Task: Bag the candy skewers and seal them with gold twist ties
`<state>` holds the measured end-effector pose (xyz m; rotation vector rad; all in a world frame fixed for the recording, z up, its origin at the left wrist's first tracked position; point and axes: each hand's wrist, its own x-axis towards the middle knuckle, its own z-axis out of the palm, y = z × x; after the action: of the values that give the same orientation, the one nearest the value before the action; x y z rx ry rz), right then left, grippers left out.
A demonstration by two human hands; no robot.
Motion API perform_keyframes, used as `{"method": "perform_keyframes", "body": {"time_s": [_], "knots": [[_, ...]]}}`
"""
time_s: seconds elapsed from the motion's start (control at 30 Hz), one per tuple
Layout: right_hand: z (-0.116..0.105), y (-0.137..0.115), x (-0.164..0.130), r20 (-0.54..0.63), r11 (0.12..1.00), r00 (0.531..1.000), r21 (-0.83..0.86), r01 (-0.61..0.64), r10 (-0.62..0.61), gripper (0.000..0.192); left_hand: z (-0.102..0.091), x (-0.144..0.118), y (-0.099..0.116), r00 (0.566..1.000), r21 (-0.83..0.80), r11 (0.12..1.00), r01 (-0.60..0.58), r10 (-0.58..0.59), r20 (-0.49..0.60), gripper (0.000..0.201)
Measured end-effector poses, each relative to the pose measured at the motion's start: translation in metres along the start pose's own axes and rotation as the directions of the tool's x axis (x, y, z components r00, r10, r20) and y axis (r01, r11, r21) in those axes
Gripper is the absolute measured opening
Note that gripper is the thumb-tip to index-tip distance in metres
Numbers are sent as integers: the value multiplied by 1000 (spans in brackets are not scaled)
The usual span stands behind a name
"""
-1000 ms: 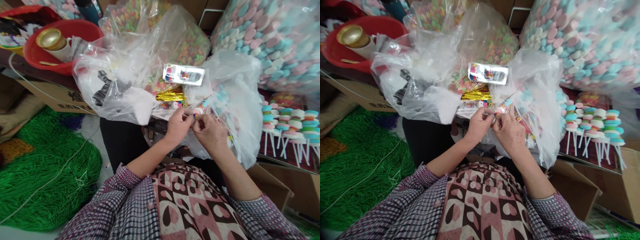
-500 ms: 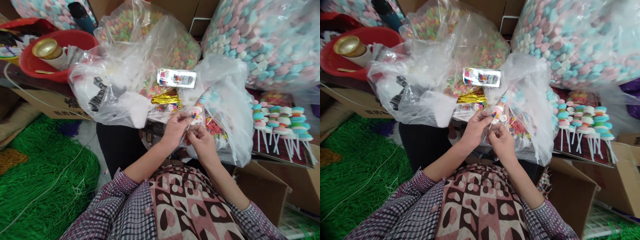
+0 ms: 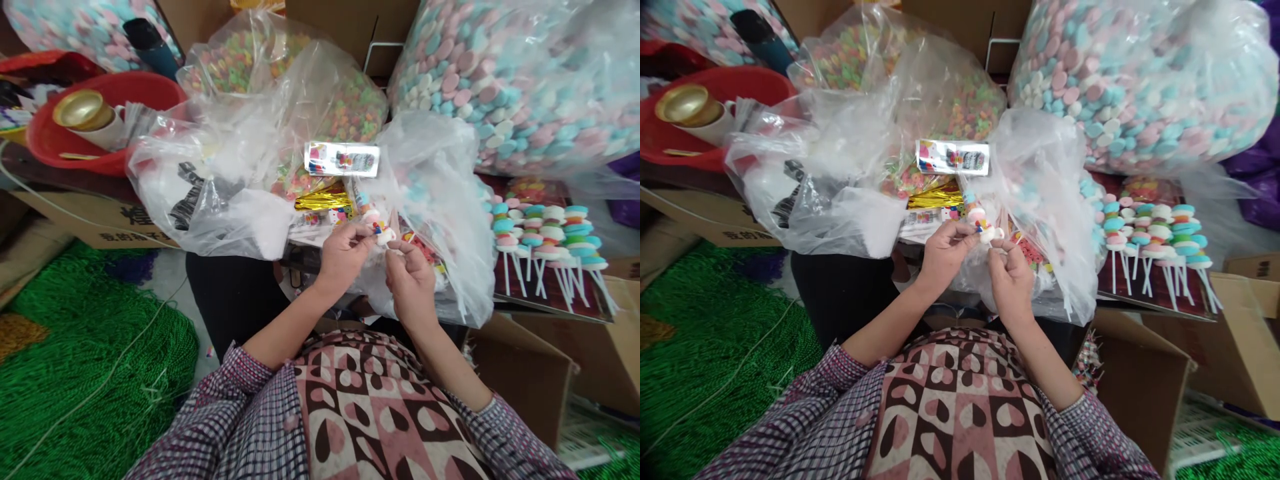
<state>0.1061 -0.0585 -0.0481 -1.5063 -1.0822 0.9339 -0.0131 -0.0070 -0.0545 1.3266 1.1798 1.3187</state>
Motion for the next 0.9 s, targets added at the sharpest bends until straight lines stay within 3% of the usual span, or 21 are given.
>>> {"method": "perform_keyframes", "body": {"time_s": [0.1,0.2,0.3,0.43,0.67,0.9], "knots": [[-7,1,4,0,926,978,-323,196,-207,27,-4,-1,3,984,266,947,-180,172,52,9],[-8,3,7,14,792,937,-530,303,-349,29,-2,-4,6,966,409,876,-257,234,108,14],[-5,5,9,18,696,902,-629,346,-432,31,1,-6,6,961,468,840,-275,248,119,13],[-1,10,10,33,633,882,-684,362,-469,31,2,-7,4,973,493,839,-228,215,84,6],[1,16,11,39,616,887,-706,350,-459,32,-5,-3,2,964,623,736,-265,205,168,9],[-6,9,17,50,767,936,-558,317,-349,39,-6,-2,2,963,659,703,-269,188,193,10]]}}
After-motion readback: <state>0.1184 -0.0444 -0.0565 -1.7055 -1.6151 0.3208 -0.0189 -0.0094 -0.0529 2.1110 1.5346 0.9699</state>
